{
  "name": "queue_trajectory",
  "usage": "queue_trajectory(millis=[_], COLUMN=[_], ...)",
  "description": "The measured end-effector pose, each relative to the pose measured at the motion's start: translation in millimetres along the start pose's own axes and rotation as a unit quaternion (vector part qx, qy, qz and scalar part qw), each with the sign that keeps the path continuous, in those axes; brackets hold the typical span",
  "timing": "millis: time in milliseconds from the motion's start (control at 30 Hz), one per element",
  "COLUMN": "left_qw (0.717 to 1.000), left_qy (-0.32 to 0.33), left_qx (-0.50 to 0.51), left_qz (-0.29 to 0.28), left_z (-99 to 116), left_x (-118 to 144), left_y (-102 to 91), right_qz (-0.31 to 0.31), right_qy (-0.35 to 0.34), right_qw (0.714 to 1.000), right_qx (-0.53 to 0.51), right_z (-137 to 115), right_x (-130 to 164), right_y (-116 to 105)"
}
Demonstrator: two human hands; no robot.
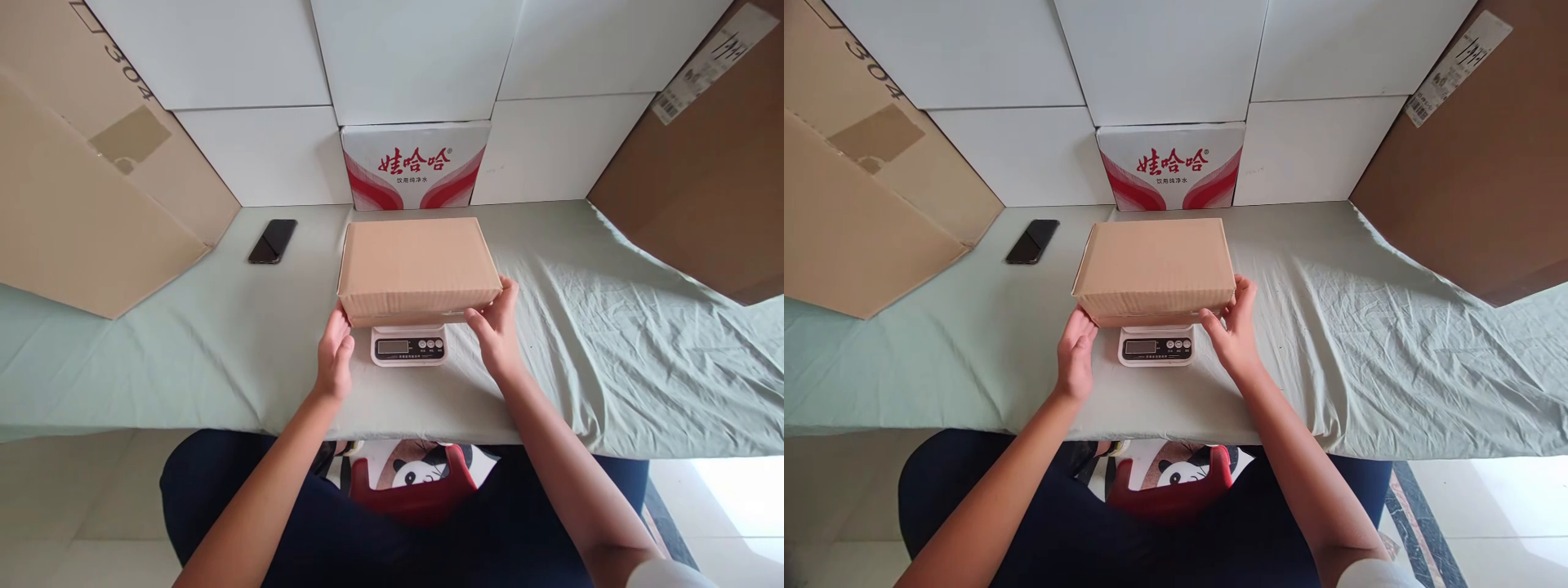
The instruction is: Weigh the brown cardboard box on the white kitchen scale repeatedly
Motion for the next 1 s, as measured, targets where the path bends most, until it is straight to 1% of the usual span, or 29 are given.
queue_trajectory(millis=[167,467,667,833,1000], left_qw=[1.000,1.000,0.998,0.998,0.998], left_qy=[-0.009,-0.023,-0.052,-0.053,-0.053], left_qx=[0.001,0.007,0.011,-0.001,0.001], left_qz=[0.007,0.018,0.044,0.026,0.017], left_z=[-2.6,-2.9,-9.5,-8.7,-6.6], left_x=[0.2,0.4,2.8,3.1,2.2], left_y=[-1.7,-4.1,-9.2,-7.6,-6.2], right_qz=[0.011,0.010,0.049,0.024,0.011], right_qy=[-0.007,0.017,-0.009,0.006,-0.008], right_qw=[1.000,1.000,0.998,1.000,1.000], right_qx=[-0.015,-0.021,-0.027,-0.010,0.014], right_z=[0.7,-2.0,-3.0,-4.3,-9.1], right_x=[0.1,-0.1,-0.7,0.5,0.7], right_y=[-0.9,1.2,-4.3,-2.5,0.9])
Point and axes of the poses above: each hand's wrist, its own x-axis away from the middle knuckle, its own y-axis out of the palm, z = x × y, the point moved 3 cm from there along -x, towards the middle knuckle, and after that the axes turned 15 degrees about -x, right-handed, at the moved point
